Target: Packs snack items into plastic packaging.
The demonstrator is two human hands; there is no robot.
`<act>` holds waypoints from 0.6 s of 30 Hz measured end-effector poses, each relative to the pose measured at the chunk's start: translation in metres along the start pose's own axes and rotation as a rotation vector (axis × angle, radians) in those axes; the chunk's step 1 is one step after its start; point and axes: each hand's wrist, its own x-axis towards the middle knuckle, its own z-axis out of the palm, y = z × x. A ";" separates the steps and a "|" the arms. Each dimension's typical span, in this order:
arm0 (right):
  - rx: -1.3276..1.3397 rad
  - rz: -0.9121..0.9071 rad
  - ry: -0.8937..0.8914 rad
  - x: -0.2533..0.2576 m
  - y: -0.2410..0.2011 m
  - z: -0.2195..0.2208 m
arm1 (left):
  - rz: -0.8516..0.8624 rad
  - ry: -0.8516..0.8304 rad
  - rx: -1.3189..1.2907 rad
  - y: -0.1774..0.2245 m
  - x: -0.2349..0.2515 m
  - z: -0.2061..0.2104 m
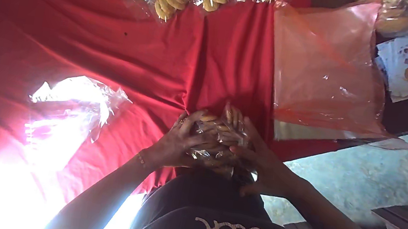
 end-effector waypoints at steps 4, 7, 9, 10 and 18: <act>-0.132 -0.014 0.238 0.022 0.000 0.036 | 0.020 0.004 -0.006 -0.003 0.005 0.004; -0.131 -0.027 0.307 0.028 0.002 0.050 | 0.038 -0.009 -0.026 -0.005 0.002 0.002; -0.113 -0.041 0.298 0.029 -0.002 0.046 | 0.045 0.009 -0.113 0.000 0.000 0.002; -0.090 -0.053 0.288 0.028 -0.006 0.044 | 0.046 0.031 -0.164 0.007 -0.001 0.002; 0.481 -0.091 0.101 0.007 -0.019 0.064 | -0.289 0.182 -0.929 0.084 -0.052 0.011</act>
